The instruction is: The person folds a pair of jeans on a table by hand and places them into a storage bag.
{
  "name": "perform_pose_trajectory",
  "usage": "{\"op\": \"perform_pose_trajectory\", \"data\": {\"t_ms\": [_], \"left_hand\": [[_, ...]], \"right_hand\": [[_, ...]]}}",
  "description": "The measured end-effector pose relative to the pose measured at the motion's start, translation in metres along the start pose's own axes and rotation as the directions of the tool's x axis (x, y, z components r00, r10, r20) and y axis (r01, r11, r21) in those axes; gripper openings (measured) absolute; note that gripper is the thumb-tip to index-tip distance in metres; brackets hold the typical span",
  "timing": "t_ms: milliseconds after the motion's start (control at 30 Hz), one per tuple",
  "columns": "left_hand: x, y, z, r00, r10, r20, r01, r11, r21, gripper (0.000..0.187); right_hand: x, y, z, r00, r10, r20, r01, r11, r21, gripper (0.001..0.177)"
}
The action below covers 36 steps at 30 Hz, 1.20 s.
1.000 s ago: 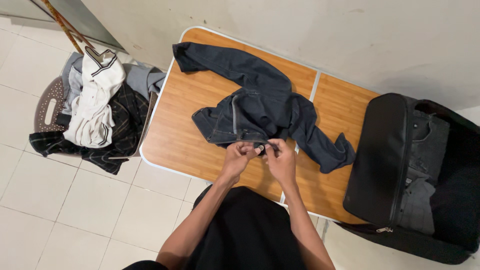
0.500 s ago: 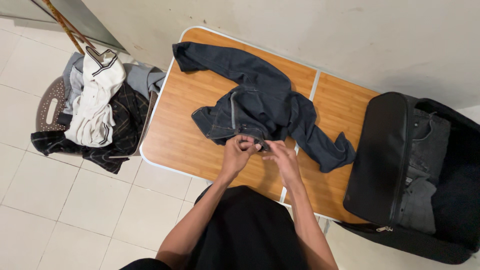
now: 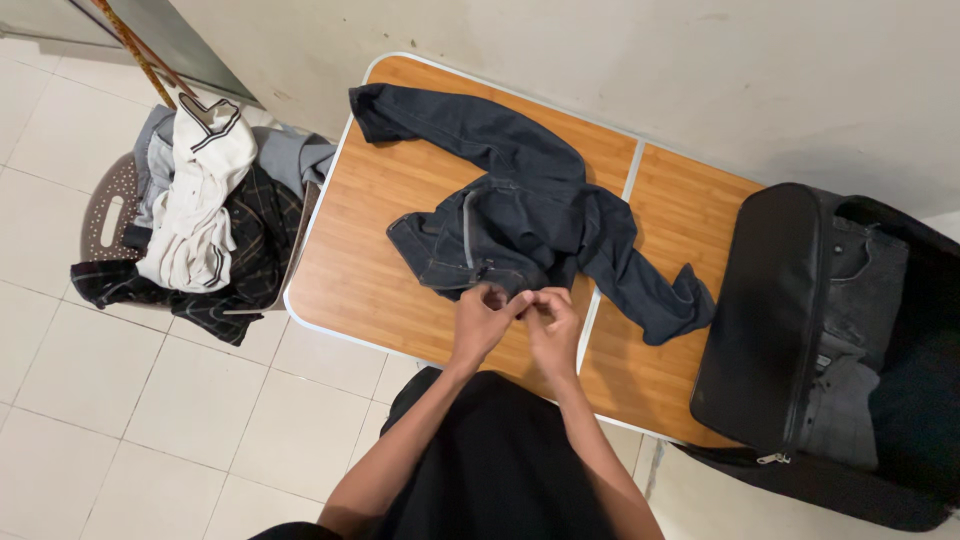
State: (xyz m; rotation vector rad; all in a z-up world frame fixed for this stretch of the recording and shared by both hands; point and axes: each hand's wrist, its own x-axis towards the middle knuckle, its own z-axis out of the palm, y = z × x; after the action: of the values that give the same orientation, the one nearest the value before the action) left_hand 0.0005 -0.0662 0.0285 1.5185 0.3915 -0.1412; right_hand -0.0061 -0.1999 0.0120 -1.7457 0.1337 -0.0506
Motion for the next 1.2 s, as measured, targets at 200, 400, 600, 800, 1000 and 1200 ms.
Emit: {"op": "perform_pose_trajectory", "data": {"t_ms": [200,400,600,800,1000,1200], "left_hand": [[0.011,-0.047,0.004,0.999,-0.021,-0.035,0.017,0.992,-0.126,0.043],[0.021,-0.084,-0.001,0.983,-0.163,0.090,0.185,0.889,-0.418,0.030],[0.022,-0.066,-0.018,0.877,-0.295,0.379,0.473,0.664,-0.579,0.007],[0.024,-0.075,-0.010,0.893,-0.311,0.326,0.447,0.700,-0.557,0.009],[0.026,-0.076,0.001,0.932,-0.349,0.100,0.326,0.686,-0.650,0.032],[0.009,-0.046,-0.007,0.999,-0.036,0.032,0.048,0.821,-0.569,0.060]], "right_hand": [[-0.005,-0.032,0.003,0.998,0.032,-0.053,-0.040,0.986,-0.160,0.006],[-0.003,-0.031,0.001,0.962,-0.274,0.014,0.260,0.892,-0.370,0.007],[-0.003,-0.029,-0.007,0.917,-0.385,0.109,0.382,0.764,-0.519,0.009],[0.000,-0.021,-0.009,0.879,-0.453,0.148,0.455,0.706,-0.543,0.008],[0.024,-0.019,-0.010,0.946,-0.242,0.217,0.295,0.920,-0.258,0.020],[0.030,-0.029,-0.012,0.960,-0.055,0.273,0.092,0.988,-0.125,0.022]]}}
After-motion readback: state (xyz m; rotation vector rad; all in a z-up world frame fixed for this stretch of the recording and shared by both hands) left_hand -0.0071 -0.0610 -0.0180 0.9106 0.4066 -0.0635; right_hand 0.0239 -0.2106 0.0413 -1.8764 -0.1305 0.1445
